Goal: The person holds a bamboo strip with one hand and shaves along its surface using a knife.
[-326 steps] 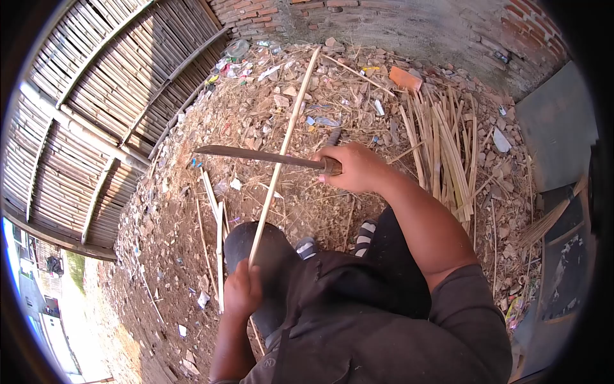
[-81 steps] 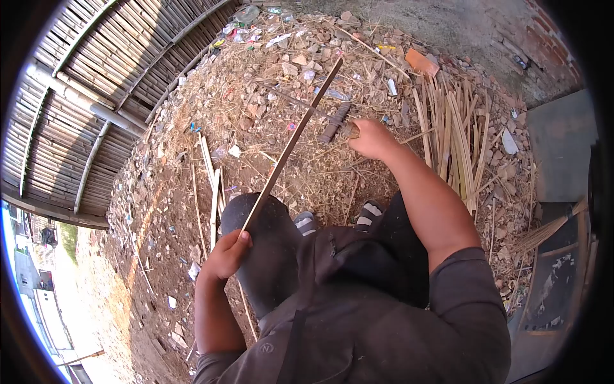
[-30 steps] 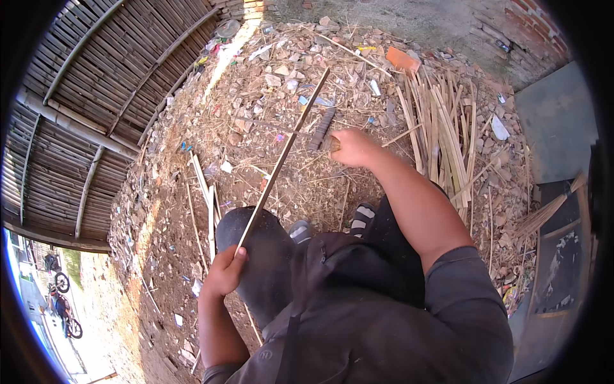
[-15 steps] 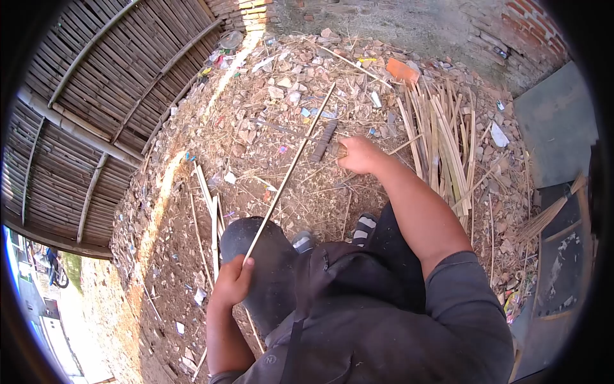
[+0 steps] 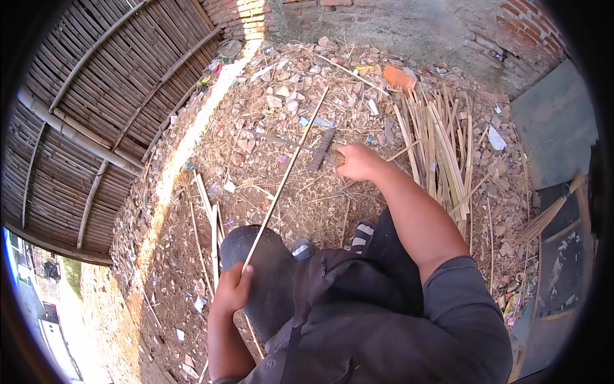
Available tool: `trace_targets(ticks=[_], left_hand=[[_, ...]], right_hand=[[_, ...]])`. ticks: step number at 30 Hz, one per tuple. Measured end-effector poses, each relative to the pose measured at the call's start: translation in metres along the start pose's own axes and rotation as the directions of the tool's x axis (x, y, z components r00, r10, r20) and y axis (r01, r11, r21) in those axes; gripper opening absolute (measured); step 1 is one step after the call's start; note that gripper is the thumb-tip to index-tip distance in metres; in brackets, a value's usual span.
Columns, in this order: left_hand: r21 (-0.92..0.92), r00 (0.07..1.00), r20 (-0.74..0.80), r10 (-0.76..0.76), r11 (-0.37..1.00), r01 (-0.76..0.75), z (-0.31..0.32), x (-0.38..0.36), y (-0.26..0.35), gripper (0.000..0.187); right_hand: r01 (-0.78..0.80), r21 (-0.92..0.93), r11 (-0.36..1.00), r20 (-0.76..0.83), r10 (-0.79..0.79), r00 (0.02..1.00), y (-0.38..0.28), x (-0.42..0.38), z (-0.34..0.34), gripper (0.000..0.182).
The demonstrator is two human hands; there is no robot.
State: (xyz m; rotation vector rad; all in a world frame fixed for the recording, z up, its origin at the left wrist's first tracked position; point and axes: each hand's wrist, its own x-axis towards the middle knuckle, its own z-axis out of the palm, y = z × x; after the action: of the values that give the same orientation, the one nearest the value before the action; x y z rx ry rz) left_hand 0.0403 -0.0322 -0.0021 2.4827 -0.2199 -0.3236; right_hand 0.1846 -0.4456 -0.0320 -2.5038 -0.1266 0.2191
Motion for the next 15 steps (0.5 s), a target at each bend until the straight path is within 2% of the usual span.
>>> trace_targets(ticks=[2, 5, 6, 9, 12, 15], left_hand=[[0.021, 1.000, -0.013, 0.007, 1.000, -0.007, 0.002, 0.001, 0.000, 0.040], [0.097, 0.992, 0.087, -0.092, 0.992, 0.084, -0.004, 0.003, 0.006, 0.041], [0.106, 0.995, 0.075, -0.062, 0.993, 0.054, -0.004, 0.003, 0.010, 0.040], [0.130, 0.999, 0.047, -0.001, 0.991, -0.005, -0.005, 0.002, 0.017, 0.038], [0.136, 0.999, 0.032, 0.007, 0.991, -0.011, -0.005, 0.001, 0.014, 0.038], [0.136, 1.000, 0.005, 0.008, 0.991, -0.009, -0.001, 0.001, 0.014, 0.037]], right_hand=[[-0.005, -0.041, 0.999, -0.025, 0.004, 1.000, -0.003, -0.005, -0.001, 0.032], [0.199, -0.202, 0.959, 0.096, -0.182, 0.979, -0.021, -0.016, 0.013, 0.031], [0.272, -0.220, 0.937, 0.172, -0.237, 0.956, -0.030, -0.021, 0.013, 0.029], [0.325, -0.226, 0.918, 0.249, -0.268, 0.931, -0.040, -0.028, 0.002, 0.031], [0.083, -0.032, 0.996, 0.165, -0.077, 0.983, -0.006, -0.004, 0.005, 0.031], [0.057, -0.108, 0.993, -0.054, -0.063, 0.997, 0.008, 0.002, 0.009, 0.029]])
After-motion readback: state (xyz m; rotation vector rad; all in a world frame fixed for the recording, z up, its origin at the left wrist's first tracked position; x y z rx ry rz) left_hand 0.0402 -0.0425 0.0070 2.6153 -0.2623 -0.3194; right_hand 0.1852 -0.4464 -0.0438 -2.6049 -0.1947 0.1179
